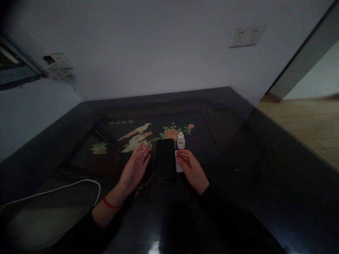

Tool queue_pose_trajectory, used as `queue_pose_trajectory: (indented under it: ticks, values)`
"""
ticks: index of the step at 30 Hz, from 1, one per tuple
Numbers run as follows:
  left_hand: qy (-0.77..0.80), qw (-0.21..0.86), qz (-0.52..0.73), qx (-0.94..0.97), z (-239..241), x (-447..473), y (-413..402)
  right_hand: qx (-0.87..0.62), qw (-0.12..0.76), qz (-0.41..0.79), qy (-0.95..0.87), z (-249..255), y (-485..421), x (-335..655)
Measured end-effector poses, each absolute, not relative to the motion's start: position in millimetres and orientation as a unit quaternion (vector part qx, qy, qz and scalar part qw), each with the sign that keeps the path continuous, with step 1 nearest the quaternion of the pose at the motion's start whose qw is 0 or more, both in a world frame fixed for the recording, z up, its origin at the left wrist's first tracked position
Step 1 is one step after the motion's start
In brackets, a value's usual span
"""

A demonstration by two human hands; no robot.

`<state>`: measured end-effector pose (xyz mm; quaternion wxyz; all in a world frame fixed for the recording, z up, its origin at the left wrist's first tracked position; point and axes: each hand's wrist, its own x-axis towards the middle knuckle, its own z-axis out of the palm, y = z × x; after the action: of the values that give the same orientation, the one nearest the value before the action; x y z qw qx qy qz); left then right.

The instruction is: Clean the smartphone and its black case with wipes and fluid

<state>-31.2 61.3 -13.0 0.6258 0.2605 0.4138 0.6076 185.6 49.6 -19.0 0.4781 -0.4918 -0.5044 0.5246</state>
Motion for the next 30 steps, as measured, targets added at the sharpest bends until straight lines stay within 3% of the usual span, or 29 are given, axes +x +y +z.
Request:
queue_pose_trajectory:
  ticks: [11, 30]
  values:
    - [0.388, 0.704, 0.513, 0.300, -9, -18, 47, -0.472, 0.427, 0.532, -0.559, -35, 55, 181]
    - [0.455, 0.630, 0.537, 0.328, -20, -33, 56, -0.493, 0.425, 0.475, -0.593, -38, 59, 194]
